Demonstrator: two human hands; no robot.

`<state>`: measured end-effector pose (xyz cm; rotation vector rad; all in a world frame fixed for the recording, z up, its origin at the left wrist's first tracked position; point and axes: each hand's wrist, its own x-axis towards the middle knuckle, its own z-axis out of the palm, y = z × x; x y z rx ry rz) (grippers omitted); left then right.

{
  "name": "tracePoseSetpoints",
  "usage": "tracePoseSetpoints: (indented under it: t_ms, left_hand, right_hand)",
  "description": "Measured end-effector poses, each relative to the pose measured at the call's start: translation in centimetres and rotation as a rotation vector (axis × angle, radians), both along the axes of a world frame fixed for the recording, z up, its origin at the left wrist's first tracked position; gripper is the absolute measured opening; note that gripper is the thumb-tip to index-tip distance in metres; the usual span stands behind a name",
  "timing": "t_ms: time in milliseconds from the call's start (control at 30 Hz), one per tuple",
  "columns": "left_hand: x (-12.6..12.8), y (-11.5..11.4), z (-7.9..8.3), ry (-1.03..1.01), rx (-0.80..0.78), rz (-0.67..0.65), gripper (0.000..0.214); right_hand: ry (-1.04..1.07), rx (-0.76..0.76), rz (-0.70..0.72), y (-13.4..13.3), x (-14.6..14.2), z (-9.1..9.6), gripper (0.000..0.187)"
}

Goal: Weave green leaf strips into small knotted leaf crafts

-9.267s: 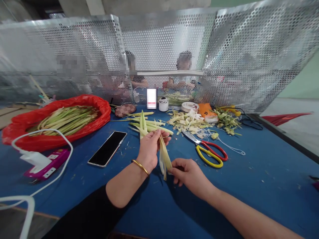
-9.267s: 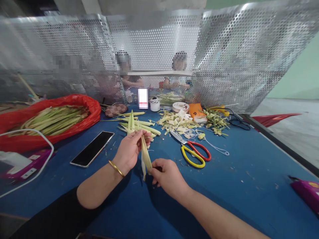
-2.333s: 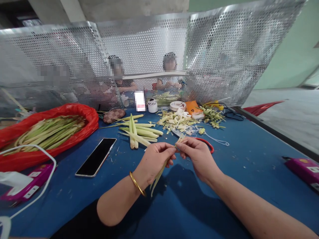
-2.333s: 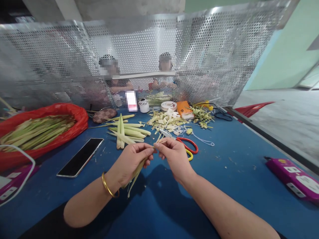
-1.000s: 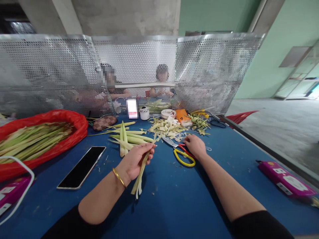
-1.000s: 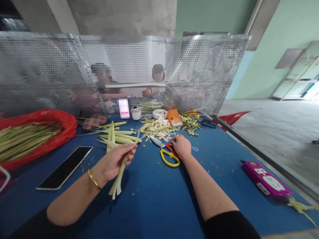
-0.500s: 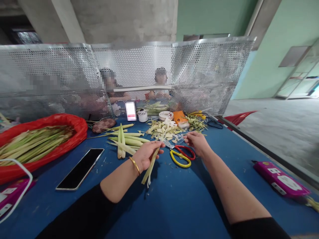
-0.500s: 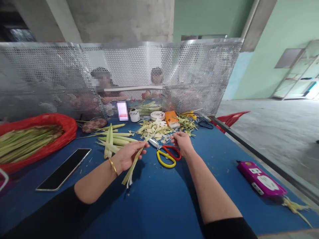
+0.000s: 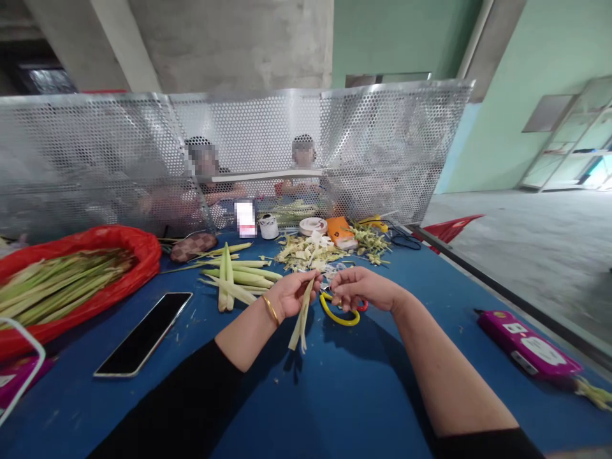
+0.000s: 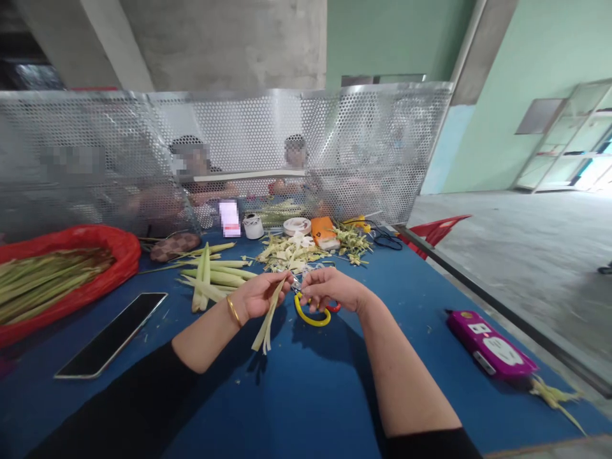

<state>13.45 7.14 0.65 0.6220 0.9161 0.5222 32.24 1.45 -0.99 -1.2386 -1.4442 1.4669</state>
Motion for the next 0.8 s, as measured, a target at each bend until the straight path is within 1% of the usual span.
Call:
tracePoseSetpoints:
  t_ms: [67,100,133,267,333,367,400,500,567,733,800]
  left_hand:
    - [-1.0,0.0,-0.2,-0.014,0.006,0.021,0.022]
    - [-1.6,0.0,-0.2,-0.019,0.010,0.032,0.021]
    - [-2.2,0.0,-0.3,-0.022,0.014,0.042,0.020]
    - [-4.2,0.0,-0.2,-0.017,0.021,0.059,0.019]
    - [-4.9,-0.1,0.0,-0.012,0.018,0.050,0.019]
    - [-5.1,-0.2,0.0,-0.011,0.016,0.043,0.019]
    - [-5.3,-0.4,0.1,-0.012,0.015,0.036,0.019]
    - [-5.7,-0.8,0.5,-0.023,0.021,0.019,0.018]
    - [-6.0,-1.0,0.8,-0.028,0.030,0.013,0.018]
    - [-6.3,-1.8,1.6,-0.020,0.077,0.010,0.016]
    - [-6.3,-2.2,1.8,-0.008,0.101,0.008,0.015]
  right_hand:
    - [-0.081,-0.001,-0.008,0.0,0.6,0.0,0.034]
    - [-0.124,0.015,-0.049,0.1,1.1,-0.1,0.032]
    - [-0.168,0.040,-0.116,0.4,1.6,-0.4,0.029]
    - [-0.368,0.186,-0.478,1.8,3.5,-1.8,0.017]
    - [-0.475,0.256,-0.578,2.4,3.9,-2.4,0.013]
    - [-0.523,0.294,-0.594,2.6,3.8,-2.6,0.009]
    - [-0.567,0.335,-0.591,2.7,3.6,-2.7,0.008]
    - [-0.670,0.454,-0.517,2.7,1.9,-3.1,0.023]
    - [-0.728,0.508,-0.455,2.7,0.5,-3.2,0.027]
    - [-0.847,0.590,-0.362,2.4,-2.3,-3.6,0.024]
    - [-0.895,0.606,-0.338,2.3,-2.9,-3.7,0.019]
